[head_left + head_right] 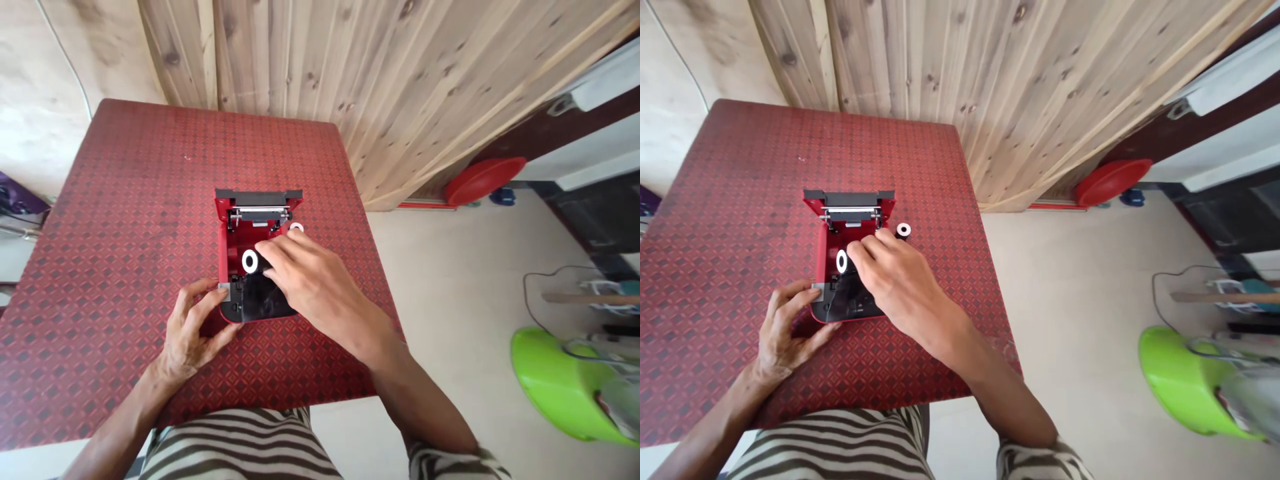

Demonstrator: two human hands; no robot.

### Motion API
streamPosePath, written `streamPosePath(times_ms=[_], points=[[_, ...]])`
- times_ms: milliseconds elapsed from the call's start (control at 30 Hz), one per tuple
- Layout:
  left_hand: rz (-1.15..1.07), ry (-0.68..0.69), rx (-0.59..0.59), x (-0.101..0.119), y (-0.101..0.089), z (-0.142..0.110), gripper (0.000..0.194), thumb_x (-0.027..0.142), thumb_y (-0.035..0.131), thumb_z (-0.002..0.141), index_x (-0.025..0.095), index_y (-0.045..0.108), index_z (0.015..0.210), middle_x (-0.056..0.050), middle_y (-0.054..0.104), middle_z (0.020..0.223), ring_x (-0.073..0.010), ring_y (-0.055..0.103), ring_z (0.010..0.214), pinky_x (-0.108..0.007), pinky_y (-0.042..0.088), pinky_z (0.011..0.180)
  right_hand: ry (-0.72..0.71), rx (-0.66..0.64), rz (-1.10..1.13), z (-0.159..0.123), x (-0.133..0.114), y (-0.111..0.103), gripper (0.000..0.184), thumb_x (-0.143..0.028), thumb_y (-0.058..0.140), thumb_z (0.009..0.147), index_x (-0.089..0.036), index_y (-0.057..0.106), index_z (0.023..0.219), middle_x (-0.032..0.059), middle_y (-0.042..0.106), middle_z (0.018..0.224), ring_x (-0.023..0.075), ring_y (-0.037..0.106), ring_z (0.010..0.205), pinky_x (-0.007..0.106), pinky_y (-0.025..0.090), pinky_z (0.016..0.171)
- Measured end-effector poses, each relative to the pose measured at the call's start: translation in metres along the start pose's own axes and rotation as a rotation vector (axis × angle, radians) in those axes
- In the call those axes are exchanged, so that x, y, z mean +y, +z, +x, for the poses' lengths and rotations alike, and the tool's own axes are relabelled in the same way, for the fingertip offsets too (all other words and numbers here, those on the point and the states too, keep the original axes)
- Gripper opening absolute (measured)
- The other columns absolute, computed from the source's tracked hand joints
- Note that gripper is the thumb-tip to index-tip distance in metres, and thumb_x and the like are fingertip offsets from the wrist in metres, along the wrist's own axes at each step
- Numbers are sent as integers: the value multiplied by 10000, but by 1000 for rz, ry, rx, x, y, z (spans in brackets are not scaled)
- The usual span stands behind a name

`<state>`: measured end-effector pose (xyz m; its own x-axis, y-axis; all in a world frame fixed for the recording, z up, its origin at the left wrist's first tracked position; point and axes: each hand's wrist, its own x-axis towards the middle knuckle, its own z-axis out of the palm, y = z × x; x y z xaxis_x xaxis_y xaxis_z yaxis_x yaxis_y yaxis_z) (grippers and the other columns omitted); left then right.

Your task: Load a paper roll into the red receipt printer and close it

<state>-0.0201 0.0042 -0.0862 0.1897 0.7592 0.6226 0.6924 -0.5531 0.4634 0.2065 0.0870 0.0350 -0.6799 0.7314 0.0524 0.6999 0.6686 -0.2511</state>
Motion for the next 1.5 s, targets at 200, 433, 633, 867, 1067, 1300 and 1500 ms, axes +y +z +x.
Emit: streamPosePath(times_ms=[200, 433, 633, 867, 1067, 1300, 1500], points=[[-29, -15, -31, 0, 1, -3, 636, 276, 791, 883, 213, 505, 1448, -141, 625, 1274, -234, 668, 1124, -351, 619, 910, 54, -210, -190, 43, -7, 19, 301, -42, 420, 1043, -105, 698, 1141, 161, 749, 1116, 274, 655, 1116, 363, 525, 880], [-39, -36, -45, 0, 1, -4, 651, 282, 777, 890, 251, 486, 1472, -147, 628, 1292, -254, 675, 1140, -383, 637, 897, 99, -381, -166, 62, -3, 19, 363, -24, 387, 1033, -113, 726, 1128, 172, 779, 1112, 278, 735, 1068, 362, 530, 827], [-40, -30, -42, 0, 1, -3, 637, 268, 778, 890, 227, 496, 1459, -157, 617, 1292, -253, 666, 1148, -373, 629, 907, 90, -321, -31, 54, 3, 15, 330, -23, 433, 1028, -99, 713, 1184, 165, 765, 1174, 267, 720, 1111, 379, 552, 916], [-44, -27, -49, 1, 0, -3, 641, 260, 782, 889, 226, 488, 1458, -150, 609, 1296, -238, 655, 1138, -357, 620, 905, -118, -83, 372, 13, 23, 9, 269, -177, 521, 1073, -177, 732, 1239, 71, 792, 1184, 207, 707, 1068, 397, 541, 1005], [-38, -16, -36, 0, 1, -3, 636, 246, 795, 875, 202, 502, 1438, -157, 611, 1283, -239, 658, 1131, -351, 617, 903, -147, -52, 427, 8, 31, 20, 202, -240, 588, 1057, -188, 783, 1064, 53, 804, 1040, 190, 707, 964, 387, 517, 998], [-48, -12, -45, 7, -17, 7, 688, 379, 793, 879, 216, 488, 1473, -150, 626, 1292, -269, 654, 1155, -413, 608, 934, -166, -10, 479, 0, 31, 19, 182, -236, 612, 1041, -181, 784, 1066, 65, 797, 1045, 188, 707, 974, 360, 551, 943], [-55, -94, -55, -15, -40, 71, 681, 604, 601, 958, 240, 479, 1520, -149, 607, 1357, -298, 618, 1166, -507, 554, 1000, -193, 195, 513, -7, 26, 29, 152, -173, 620, 1027, -158, 769, 1005, 59, 784, 957, 173, 690, 888, 322, 581, 833]])
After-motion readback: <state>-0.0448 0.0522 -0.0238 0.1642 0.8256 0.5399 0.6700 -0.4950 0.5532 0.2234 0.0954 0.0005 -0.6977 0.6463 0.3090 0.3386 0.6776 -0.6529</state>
